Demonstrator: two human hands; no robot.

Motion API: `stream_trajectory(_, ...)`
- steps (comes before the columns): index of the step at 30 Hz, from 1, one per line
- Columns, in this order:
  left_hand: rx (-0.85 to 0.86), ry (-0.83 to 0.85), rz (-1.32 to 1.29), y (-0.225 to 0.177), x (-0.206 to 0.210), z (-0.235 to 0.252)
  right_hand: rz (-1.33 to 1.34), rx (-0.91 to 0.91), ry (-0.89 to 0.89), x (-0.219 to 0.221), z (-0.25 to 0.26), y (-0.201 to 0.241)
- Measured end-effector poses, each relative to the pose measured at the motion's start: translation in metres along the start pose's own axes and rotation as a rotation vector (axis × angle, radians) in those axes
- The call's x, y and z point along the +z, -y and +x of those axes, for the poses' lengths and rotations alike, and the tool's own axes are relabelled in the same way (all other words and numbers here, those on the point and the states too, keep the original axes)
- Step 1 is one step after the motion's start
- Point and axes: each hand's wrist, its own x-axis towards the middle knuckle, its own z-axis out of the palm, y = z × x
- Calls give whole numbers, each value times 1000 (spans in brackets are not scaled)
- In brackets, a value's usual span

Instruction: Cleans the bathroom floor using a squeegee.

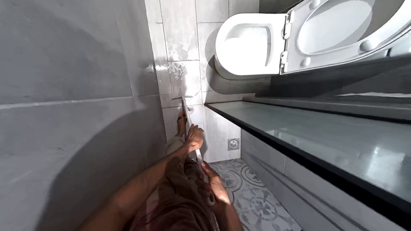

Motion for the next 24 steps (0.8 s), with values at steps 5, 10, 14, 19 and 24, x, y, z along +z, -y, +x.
stream_trajectory(5,244,-377,-18,-24,-93,94,-157,-203,181,37,97,73)
stream_trajectory(10,242,-258,332,-10,-197,226,60,-227,300,92,266,149)
stream_trajectory(14,137,-161,541,6,-196,248,-30,-283,244,86,287,138)
stream_trajectory(19,140,-135,449,33,-135,205,21,-268,158,49,219,71)
stream_trajectory(24,136,-127,250,67,-37,116,-5,-143,82,-12,127,3)
